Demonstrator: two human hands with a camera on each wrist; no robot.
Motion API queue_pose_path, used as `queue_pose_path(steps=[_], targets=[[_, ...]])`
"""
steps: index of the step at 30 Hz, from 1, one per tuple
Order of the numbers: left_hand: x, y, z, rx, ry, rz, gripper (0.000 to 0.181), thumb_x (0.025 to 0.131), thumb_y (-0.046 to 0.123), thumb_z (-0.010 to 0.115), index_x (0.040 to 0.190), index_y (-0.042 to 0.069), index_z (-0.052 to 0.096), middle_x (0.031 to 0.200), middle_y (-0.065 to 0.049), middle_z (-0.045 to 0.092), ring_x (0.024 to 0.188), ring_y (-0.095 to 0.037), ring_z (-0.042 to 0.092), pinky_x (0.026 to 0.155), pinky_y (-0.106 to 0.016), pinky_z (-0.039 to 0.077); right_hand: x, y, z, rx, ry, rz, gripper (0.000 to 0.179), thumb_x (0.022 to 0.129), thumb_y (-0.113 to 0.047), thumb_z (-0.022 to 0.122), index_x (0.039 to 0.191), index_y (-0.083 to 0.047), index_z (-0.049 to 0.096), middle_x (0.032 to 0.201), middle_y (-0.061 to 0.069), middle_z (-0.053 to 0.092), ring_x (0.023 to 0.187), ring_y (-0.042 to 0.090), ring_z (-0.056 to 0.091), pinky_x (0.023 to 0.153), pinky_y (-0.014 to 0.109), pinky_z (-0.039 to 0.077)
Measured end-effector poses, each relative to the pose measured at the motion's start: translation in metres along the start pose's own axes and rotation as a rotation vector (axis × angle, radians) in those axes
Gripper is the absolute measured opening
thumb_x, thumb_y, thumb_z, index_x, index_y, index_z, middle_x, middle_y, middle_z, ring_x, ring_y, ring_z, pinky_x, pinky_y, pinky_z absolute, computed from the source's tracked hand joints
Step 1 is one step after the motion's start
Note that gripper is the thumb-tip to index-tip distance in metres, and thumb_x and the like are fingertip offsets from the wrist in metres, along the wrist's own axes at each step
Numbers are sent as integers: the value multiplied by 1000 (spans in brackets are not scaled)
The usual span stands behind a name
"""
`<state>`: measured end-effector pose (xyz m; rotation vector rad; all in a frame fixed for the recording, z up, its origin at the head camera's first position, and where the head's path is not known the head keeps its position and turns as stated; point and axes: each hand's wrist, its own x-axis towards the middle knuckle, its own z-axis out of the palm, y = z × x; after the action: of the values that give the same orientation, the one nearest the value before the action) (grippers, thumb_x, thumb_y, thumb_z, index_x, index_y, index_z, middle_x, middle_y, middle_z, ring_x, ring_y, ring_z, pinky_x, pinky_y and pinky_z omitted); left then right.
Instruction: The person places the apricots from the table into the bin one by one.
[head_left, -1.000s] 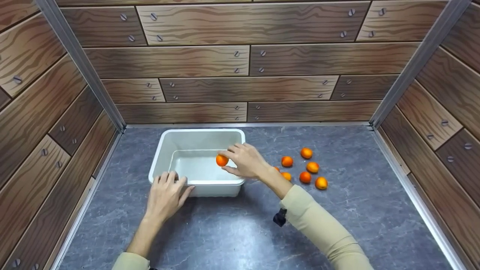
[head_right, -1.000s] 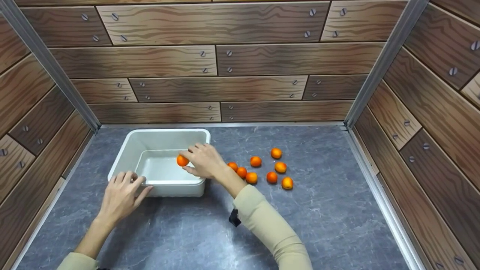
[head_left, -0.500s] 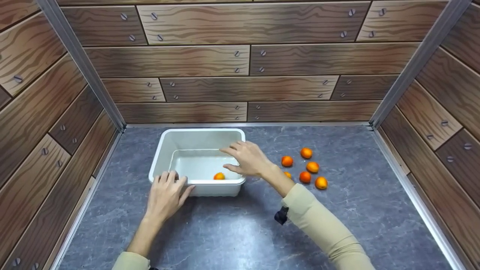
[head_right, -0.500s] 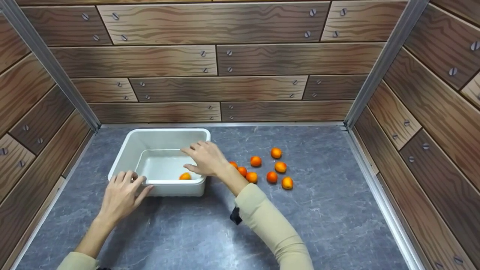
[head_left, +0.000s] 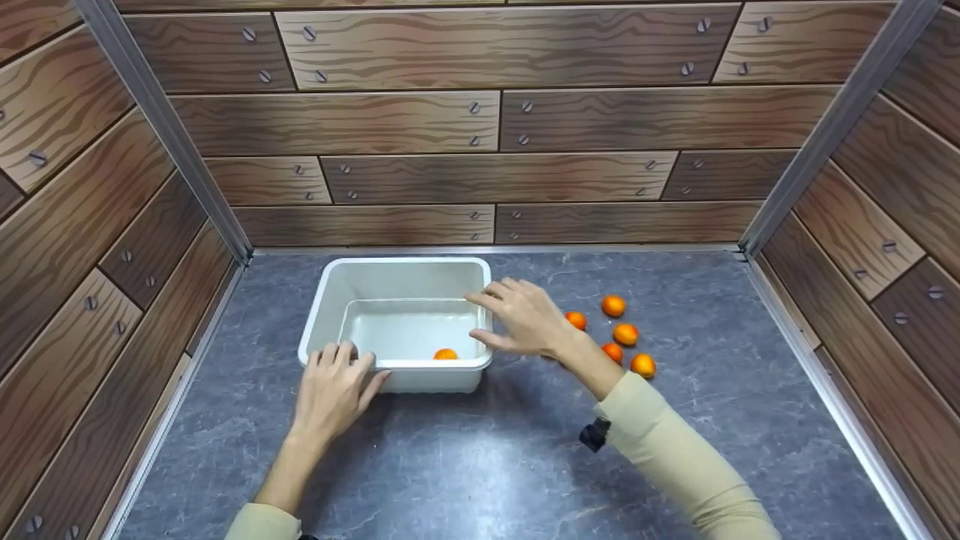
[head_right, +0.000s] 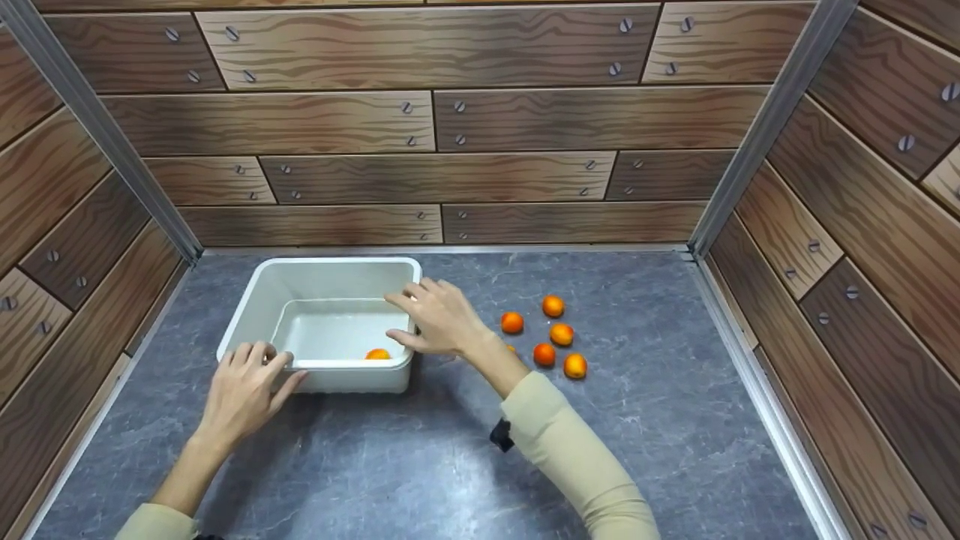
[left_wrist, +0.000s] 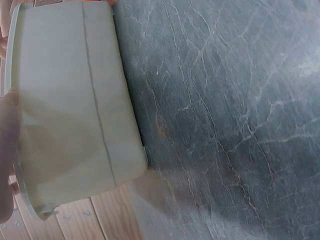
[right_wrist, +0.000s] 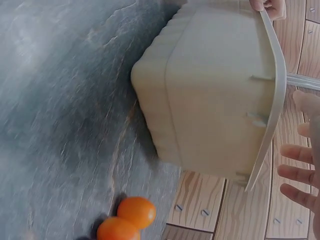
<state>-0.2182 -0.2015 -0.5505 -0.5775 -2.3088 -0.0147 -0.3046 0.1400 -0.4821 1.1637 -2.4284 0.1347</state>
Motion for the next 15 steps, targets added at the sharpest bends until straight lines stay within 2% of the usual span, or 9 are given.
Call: queue_pose_path(steps=[5,15], targets=[[0,-1,1,-5,10,1,38,97,51,64,93,14,62,87,-12,56,81,-31,53,71,-46,41,-14,7,-3,11,32,10,60,95,-56,69,140,-17,67,119,7,75,104,26,70,88,41,60],[0,0,0,-2,-4,-2,38,98,52,64,94,14,62,87,-11,57,81,-31,53,72,-46,42,-47,23,-7,14,42,56,64,91,-57,73,142,-18,65,123,7,74,105,27,70,89,42,60]])
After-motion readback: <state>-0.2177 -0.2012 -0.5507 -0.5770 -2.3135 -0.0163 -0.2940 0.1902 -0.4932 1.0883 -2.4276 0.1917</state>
